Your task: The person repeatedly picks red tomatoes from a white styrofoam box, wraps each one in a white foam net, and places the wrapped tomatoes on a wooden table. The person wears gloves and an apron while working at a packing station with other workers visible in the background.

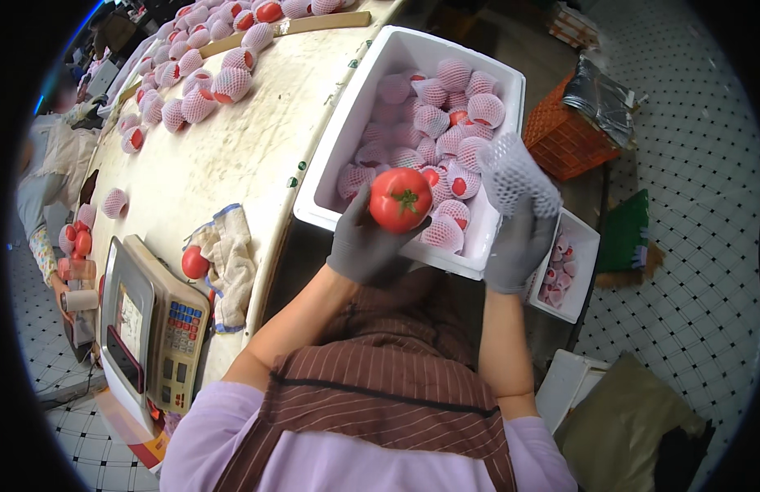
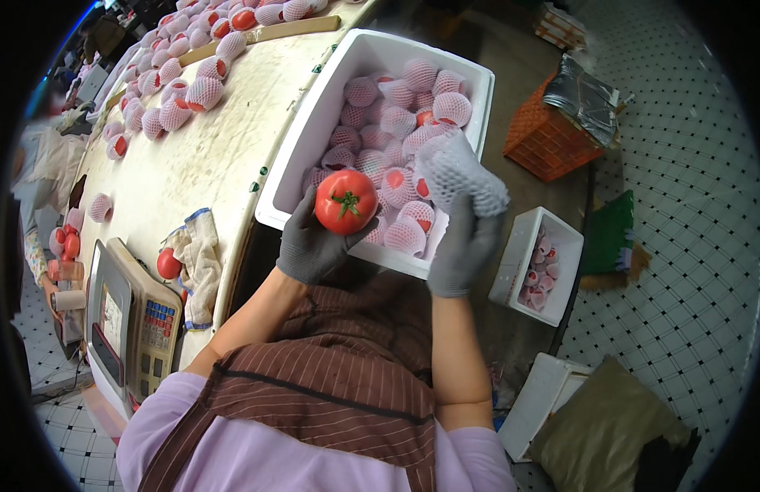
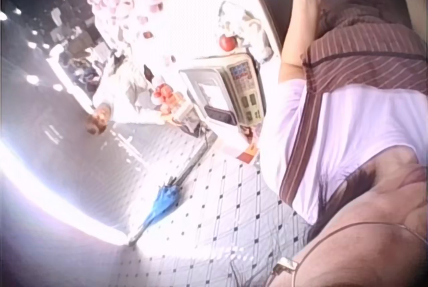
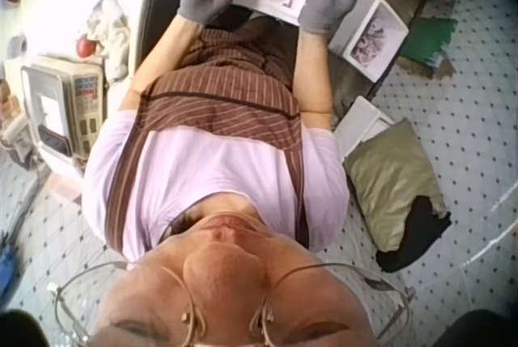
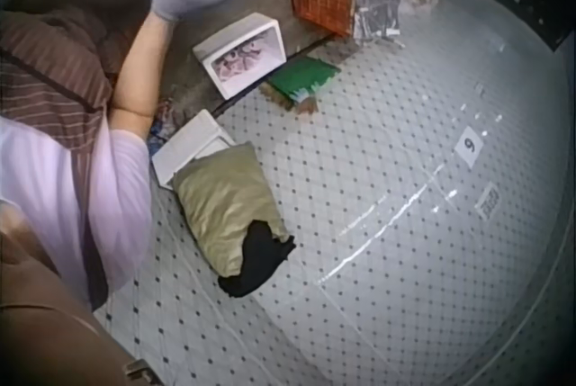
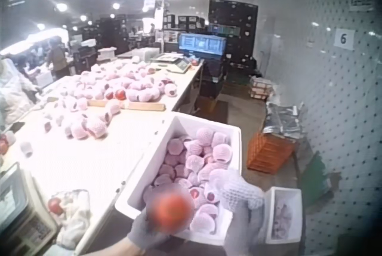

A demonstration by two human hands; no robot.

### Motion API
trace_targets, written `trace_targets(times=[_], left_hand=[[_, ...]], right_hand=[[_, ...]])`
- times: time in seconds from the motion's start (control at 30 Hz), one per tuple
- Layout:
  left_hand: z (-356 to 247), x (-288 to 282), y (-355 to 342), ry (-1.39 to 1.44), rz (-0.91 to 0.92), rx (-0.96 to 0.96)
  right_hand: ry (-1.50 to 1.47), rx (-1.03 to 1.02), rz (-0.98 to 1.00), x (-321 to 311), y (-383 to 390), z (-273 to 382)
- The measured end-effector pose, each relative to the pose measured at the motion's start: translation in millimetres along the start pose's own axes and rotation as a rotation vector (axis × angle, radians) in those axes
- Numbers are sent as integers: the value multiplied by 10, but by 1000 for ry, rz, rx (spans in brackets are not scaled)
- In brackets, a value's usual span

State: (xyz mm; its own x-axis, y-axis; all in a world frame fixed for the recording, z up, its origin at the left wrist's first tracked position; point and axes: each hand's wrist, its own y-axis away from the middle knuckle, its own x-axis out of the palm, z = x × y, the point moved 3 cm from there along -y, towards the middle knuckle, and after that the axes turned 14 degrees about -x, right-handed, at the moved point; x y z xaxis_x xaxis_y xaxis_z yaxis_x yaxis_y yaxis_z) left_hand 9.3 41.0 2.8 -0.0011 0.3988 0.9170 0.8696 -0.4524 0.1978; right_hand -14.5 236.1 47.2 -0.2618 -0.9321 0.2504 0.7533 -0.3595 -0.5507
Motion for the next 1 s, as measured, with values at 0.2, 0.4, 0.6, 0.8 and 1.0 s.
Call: trace_targets(times=[0.2, 0.4, 0.6, 0.8, 1.0], left_hand=[[128, 256, 21, -70, -68, 101], [70, 44, 97, -521, -282, 104], [29, 162, 49, -576, -164, 25], [23, 148, 59, -362, 35, -43], [0, 203, 16, -298, 175, -12]], right_hand=[[535, -438, 545, 490, 661, 20], [114, 63, 419, 366, 556, -148], [284, -176, 527, 330, 541, -75], [-14, 171, 304, 239, 475, -83], [35, 41, 381, 164, 273, 5]])
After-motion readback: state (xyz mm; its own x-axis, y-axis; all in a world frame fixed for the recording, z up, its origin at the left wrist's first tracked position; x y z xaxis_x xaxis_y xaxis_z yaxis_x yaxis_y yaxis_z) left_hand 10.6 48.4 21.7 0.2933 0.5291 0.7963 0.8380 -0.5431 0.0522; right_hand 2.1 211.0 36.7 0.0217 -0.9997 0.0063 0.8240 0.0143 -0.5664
